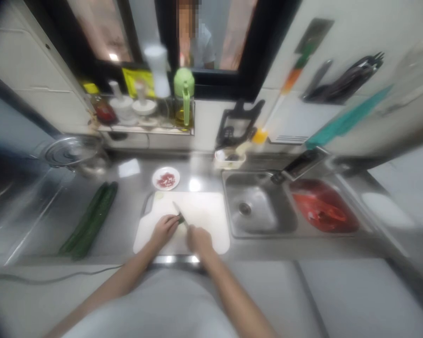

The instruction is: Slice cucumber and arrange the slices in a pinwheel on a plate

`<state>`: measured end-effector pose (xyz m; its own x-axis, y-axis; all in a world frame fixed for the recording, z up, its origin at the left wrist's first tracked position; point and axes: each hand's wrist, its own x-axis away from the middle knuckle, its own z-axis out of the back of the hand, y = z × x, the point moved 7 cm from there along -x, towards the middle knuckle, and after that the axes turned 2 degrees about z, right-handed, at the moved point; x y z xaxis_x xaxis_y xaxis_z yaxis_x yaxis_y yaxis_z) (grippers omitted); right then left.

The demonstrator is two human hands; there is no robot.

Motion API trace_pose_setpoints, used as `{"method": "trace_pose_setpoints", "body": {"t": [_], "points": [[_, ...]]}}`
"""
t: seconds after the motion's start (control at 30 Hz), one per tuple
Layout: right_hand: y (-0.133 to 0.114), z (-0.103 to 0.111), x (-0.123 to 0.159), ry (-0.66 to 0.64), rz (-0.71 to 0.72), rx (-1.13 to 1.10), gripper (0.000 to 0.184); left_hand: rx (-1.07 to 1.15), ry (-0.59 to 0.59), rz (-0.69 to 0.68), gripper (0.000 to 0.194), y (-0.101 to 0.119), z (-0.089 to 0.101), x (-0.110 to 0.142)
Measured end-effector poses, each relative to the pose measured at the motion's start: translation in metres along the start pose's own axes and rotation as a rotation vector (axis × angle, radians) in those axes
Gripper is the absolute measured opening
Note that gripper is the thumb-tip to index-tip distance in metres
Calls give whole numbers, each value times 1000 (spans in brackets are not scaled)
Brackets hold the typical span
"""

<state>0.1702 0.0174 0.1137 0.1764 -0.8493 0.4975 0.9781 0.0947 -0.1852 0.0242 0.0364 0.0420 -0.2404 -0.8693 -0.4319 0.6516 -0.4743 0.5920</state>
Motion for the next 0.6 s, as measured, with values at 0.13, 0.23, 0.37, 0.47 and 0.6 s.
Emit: {"method": "trace_pose_setpoints", "body": {"t": [0.13,0.23,0.37,0.47,0.6], "points": [[-1,1,0,-3,3,10,29,10,9,0,27,0,0,0],[-2,1,0,-4,2,20,30,10,-3,5,28,0,-1,0],[-3,0,0,-7,9,27,31,12,-5,8,28,0,0,-1],[-4,1,-1,-6,8,25,31,14,3,9,28,0,0,-1],[-6,1,-3,5,22,23,31,20,7,5,28,1,0,-1]]}}
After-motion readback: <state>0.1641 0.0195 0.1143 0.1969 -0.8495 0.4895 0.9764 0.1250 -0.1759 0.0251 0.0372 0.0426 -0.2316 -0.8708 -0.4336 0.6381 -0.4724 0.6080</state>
